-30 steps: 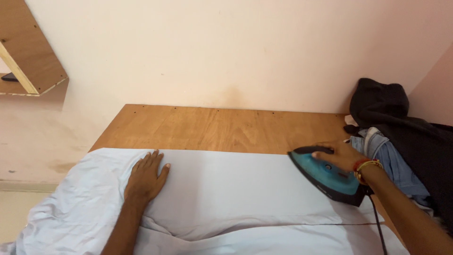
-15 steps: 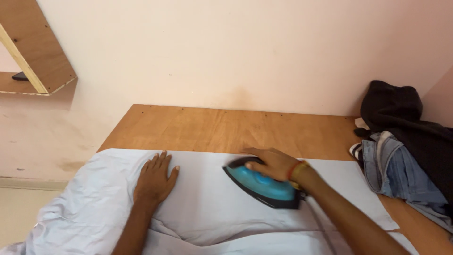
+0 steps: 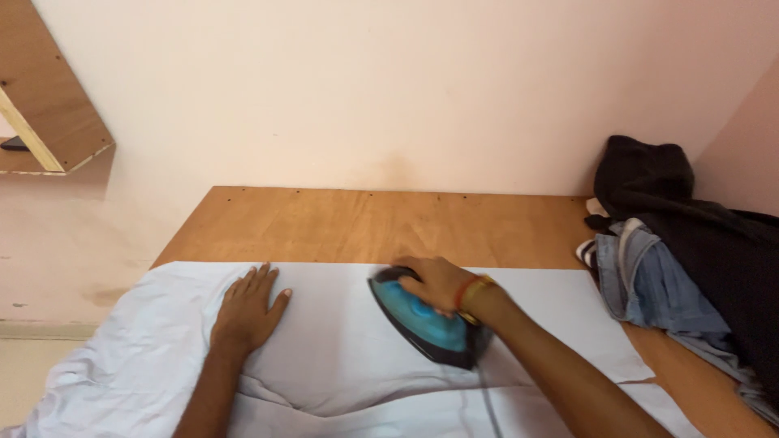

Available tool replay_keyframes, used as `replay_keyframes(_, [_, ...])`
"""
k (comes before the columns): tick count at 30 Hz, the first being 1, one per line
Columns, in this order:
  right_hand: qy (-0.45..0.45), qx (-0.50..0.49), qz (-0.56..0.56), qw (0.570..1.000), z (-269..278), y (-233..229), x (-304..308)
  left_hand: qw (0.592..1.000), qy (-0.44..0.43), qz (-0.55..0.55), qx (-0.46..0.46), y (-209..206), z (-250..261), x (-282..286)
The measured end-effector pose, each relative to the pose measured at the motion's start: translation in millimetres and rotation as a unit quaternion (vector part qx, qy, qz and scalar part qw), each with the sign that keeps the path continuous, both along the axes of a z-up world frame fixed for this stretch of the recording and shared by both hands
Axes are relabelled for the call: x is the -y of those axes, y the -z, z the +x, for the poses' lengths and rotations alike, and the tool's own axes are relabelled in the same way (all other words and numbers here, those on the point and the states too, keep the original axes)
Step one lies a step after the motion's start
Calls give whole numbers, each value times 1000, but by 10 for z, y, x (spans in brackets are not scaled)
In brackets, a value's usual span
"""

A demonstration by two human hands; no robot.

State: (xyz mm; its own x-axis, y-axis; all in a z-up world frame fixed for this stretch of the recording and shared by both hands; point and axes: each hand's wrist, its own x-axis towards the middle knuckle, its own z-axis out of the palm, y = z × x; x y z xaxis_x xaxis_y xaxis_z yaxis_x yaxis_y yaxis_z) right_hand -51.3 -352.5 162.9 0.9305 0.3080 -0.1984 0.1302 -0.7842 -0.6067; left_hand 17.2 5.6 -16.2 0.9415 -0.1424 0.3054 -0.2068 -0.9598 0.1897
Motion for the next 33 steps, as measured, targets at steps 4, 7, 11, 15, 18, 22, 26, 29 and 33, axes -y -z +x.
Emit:
replay_keyframes(4, [66,-63,-60,994,-380,-78,519,1000,7,1,17,49,29,-29])
replay_keyframes(7, [116,-42,-80,989,-329,58,782,997,-19,68,28,38,98,173])
replay_keyframes(11, [41,254,-55,965,58,434,931,979,148,-85,107,24,140,857])
replay_keyframes(15, [122,219,-86,964,487,468,802,963,249,-99,22,-51,-75,1901])
replay_keyframes(18, [183,104,-52,976,600,320,688,974,209,-45,-69,-217,-305,2237])
replay_keyframes(22, [212,19,-4,977,685,361,755,977,175,19,-123,-374,-431,2262])
replay_keyframes(26, [120,225,-43,966,508,690,925,976,171,35,-128,-459,-504,2292])
replay_keyframes(29, [182,143,-54,971,-5,736,1004,976,166,41,-136,-494,-486,2279])
replay_keyframes(33, [226,119,-89,963,-190,572,1063,975,159,41,-149,-501,-496,2299])
